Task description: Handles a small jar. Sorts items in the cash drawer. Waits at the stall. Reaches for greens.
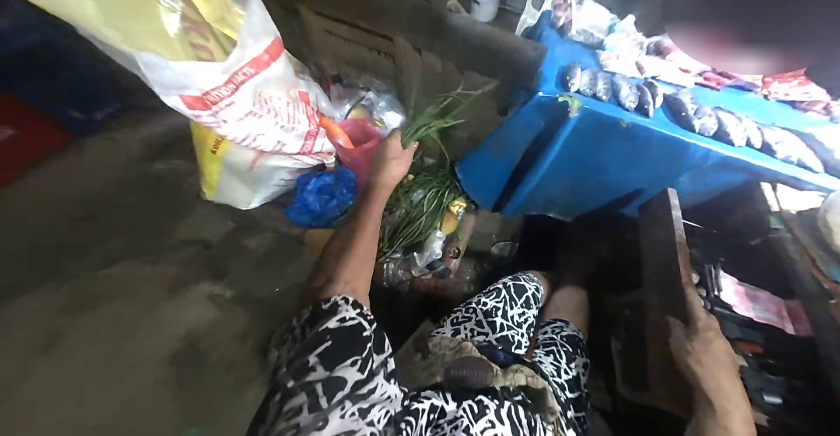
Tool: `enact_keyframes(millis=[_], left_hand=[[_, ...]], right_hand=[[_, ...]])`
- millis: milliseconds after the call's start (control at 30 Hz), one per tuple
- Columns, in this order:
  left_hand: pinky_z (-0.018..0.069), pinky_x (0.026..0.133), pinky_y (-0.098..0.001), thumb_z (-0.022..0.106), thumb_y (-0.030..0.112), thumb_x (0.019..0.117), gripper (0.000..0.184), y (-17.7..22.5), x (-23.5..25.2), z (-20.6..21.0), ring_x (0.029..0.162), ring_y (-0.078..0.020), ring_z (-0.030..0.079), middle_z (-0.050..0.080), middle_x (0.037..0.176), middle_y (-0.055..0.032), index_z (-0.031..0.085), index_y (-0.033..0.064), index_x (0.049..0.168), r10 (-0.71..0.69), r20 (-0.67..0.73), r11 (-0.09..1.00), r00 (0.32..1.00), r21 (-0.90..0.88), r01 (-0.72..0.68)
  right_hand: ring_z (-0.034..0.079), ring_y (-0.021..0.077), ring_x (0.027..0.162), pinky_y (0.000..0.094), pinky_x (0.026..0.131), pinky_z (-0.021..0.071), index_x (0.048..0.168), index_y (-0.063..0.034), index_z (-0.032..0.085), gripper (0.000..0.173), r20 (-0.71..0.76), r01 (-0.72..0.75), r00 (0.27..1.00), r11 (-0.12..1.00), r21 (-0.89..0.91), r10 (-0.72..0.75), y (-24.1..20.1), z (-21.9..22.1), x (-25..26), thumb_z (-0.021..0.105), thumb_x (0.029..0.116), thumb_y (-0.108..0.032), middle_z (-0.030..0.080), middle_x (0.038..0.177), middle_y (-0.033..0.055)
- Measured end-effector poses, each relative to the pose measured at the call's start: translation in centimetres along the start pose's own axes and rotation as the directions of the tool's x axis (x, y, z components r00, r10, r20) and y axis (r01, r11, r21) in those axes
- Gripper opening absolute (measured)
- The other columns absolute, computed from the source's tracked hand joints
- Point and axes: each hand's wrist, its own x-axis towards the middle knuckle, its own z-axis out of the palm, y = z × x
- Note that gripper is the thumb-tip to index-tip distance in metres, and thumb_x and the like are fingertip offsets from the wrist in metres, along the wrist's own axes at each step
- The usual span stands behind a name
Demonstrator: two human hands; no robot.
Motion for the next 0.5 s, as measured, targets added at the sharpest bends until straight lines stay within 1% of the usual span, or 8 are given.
enact_keyframes(millis=[100, 133, 167, 233, 267, 333, 433, 500], left_hand=[[0.0448, 0.107, -0.0613, 0.058, 0.033, 0.1049, 0.047, 1.6, -0.7, -1.6, 0.125, -0.0416, 0.060, 0.063, 0.129, -0.0273, 0.057, -0.0024, 0.135, 0.056, 0.029, 0.998, 0.998, 0.011, -0.056], [0.0456, 0.106, -0.0600, 0.059, 0.033, 0.1044, 0.047, 2.1, -0.9, -2.0, 0.123, -0.0406, 0.061, 0.063, 0.129, -0.0269, 0.057, -0.0026, 0.135, 0.056, 0.026, 0.998, 0.998, -0.014, -0.056], [0.0483, 0.104, -0.0581, 0.060, 0.032, 0.1034, 0.046, 2.2, -0.8, -2.2, 0.118, -0.0389, 0.064, 0.064, 0.126, -0.0263, 0.057, -0.0031, 0.134, 0.058, 0.021, 0.997, 0.998, -0.050, -0.057], [0.0554, 0.090, -0.0512, 0.061, 0.032, 0.1029, 0.046, 2.5, -0.5, -2.5, 0.098, -0.0322, 0.069, 0.067, 0.115, -0.0227, 0.057, -0.0021, 0.134, 0.059, 0.033, 0.990, 0.998, -0.126, -0.054], [0.0569, 0.085, -0.0476, 0.061, 0.032, 0.1033, 0.047, 2.8, -0.5, -2.7, 0.091, -0.0288, 0.069, 0.068, 0.111, -0.0208, 0.055, -0.0013, 0.135, 0.064, 0.049, 0.986, 0.997, -0.156, -0.055], [0.0572, 0.080, -0.0435, 0.062, 0.032, 0.1033, 0.048, 3.4, -0.4, -3.1, 0.082, -0.0252, 0.067, 0.068, 0.105, -0.0185, 0.053, -0.0015, 0.137, 0.067, 0.073, 0.979, 0.995, -0.197, -0.051], [0.0557, 0.066, -0.0322, 0.065, 0.029, 0.1017, 0.052, 3.5, 0.0, -2.9, 0.067, -0.0151, 0.061, 0.066, 0.091, -0.0111, 0.049, -0.0022, 0.140, 0.080, 0.077, 0.941, 0.994, -0.335, -0.050], [0.0543, 0.061, -0.0273, 0.067, 0.026, 0.1003, 0.048, 3.6, 0.1, -2.7, 0.061, -0.0105, 0.059, 0.064, 0.084, -0.0067, 0.050, -0.0011, 0.136, 0.101, 0.069, 0.904, 0.993, -0.422, -0.062]], right_hand=[[0.049, 0.0540, 0.134, 0.0714, 0.106, 0.0397, 0.163, -0.0167, 0.029, 0.066, -0.005, 0.042, 0.999, 0.999, 0.020, -0.042, 0.3, 0.1, -0.1, 0.054, 0.1025, -0.009, 0.046, 0.149, 0.0327], [0.048, 0.0538, 0.135, 0.0710, 0.107, 0.0391, 0.163, -0.0156, 0.029, 0.066, -0.004, 0.055, 0.998, 0.998, 0.026, -0.055, 0.5, 0.2, -0.1, 0.054, 0.1023, -0.009, 0.046, 0.150, 0.0329], [0.048, 0.0532, 0.135, 0.0705, 0.108, 0.0390, 0.163, -0.0152, 0.029, 0.065, 0.002, 0.051, 0.999, 0.998, 0.028, -0.052, 0.6, 0.2, -0.2, 0.053, 0.1026, -0.010, 0.045, 0.151, 0.0324], [0.048, 0.0526, 0.136, 0.0701, 0.109, 0.0381, 0.163, -0.0147, 0.029, 0.065, 0.016, 0.042, 0.999, 0.999, 0.035, -0.042, 0.5, -0.1, -0.2, 0.053, 0.1024, -0.011, 0.044, 0.152, 0.0321], [0.048, 0.0525, 0.135, 0.0697, 0.109, 0.0385, 0.163, -0.0146, 0.028, 0.066, 0.024, 0.038, 0.999, 0.999, 0.032, -0.039, 0.5, -0.2, -0.2, 0.053, 0.1022, -0.012, 0.044, 0.152, 0.0323], [0.049, 0.0528, 0.135, 0.0699, 0.108, 0.0389, 0.164, -0.0158, 0.027, 0.067, 0.025, 0.042, 0.999, 0.999, 0.022, -0.042, 0.5, -0.3, -0.2, 0.053, 0.1021, -0.012, 0.044, 0.152, 0.0322], [0.048, 0.0562, 0.133, 0.0728, 0.106, 0.0380, 0.164, -0.0152, 0.027, 0.067, 0.010, 0.062, 0.998, 0.998, 0.032, -0.062, 0.7, -0.2, -0.2, 0.054, 0.1018, -0.010, 0.044, 0.150, 0.0351], [0.048, 0.0535, 0.135, 0.0717, 0.108, 0.0375, 0.164, -0.0168, 0.027, 0.067, 0.008, 0.053, 0.999, 0.998, 0.041, -0.053, 0.8, -0.2, -0.2, 0.053, 0.1018, -0.012, 0.044, 0.152, 0.0326]])
